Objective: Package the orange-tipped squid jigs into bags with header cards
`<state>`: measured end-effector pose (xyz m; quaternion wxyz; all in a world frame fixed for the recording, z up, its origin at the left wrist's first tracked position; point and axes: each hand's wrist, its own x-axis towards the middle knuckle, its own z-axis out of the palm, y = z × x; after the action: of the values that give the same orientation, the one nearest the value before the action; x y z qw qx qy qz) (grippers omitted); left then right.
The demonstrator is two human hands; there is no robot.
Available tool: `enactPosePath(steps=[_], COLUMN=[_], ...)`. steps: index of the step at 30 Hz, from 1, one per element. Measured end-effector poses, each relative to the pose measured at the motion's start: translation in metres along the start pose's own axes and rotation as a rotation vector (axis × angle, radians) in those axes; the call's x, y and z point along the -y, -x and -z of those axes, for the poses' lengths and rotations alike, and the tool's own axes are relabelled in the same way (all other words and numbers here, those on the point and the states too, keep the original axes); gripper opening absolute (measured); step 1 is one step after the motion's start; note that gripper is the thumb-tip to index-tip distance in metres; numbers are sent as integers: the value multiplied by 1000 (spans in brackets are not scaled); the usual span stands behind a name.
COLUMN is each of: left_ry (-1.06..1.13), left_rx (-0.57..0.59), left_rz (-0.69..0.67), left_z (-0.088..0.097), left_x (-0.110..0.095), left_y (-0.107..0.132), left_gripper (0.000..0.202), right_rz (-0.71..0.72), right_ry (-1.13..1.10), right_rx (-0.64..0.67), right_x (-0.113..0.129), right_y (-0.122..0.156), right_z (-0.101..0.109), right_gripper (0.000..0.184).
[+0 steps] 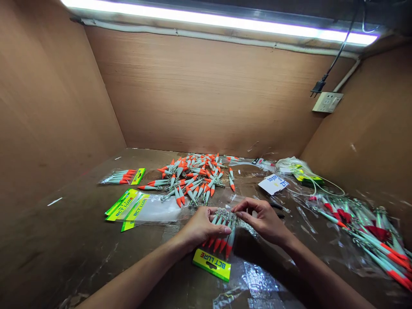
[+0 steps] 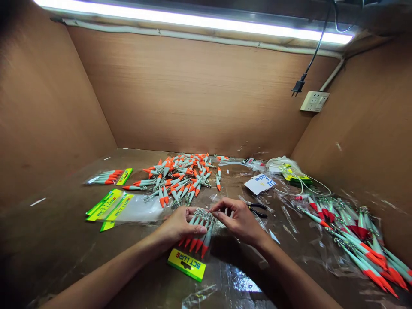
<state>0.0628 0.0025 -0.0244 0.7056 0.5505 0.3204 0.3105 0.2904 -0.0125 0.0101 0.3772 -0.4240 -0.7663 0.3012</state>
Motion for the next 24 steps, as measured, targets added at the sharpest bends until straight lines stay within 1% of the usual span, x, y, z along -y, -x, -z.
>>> enactPosePath(steps=[2,4,5,7,9,10,11,12,13,14,15,17,19,22,24], left_ry=[-13,-7,-1,7,4,4,8,14,22,27,25,-8,-44,-56,-41], left_rx=[-13,-25,-31,-46,-54,-56,-55,-51,-39,-22,-2,36,47,32,41], left_rz=[-16,-48,-61,-71,-60,-57,-57,-60,-58,-46,-26,29,60,63,68], left_z=[0,0,0,0,0,-1,-1,-2,-3,-3,-4,-4,-3,-1,-1], left_x=[-1,-2,-2,-3,-3,-3,-3,-3,-2,-2,-1,0,1,2,1], left_y=[0,0,0,0,-1,-1,-1,-1,-1,0,0,1,2,2,3], left_gripper=[43,47,51,57,61,62,64,65,65,63,59,45,39,40,44], right_rz=[-13,-26,-33,-56,-108,-149,-192,-225,-241,-237,-215,-150,-134,-218,-271], right_ry=[-5,-17,-31,-71,-126,-154,-178,-196,-205,-205,-199,-186,-212,-356,-462], right_rx=[-1,-2,-30,-165,-311,-324,-289,-226,-171,-142,-147,-219,-268,-271,-264], right_x=[0,-1,-3,-8,-14,-17,-20,-22,-24,-25,-25,-25,-26,-27,-26], right_y=[0,0,0,-2,-4,-6,-8,-9,-10,-11,-11,-11,-10,-11,-13], right_z=[-1,-2,-3,-5,-5,-6,-5,-5,-5,-4,-4,-4,-5,-10,-13], right_gripper=[13,16,19,32,52,57,56,51,44,38,34,30,30,38,42])
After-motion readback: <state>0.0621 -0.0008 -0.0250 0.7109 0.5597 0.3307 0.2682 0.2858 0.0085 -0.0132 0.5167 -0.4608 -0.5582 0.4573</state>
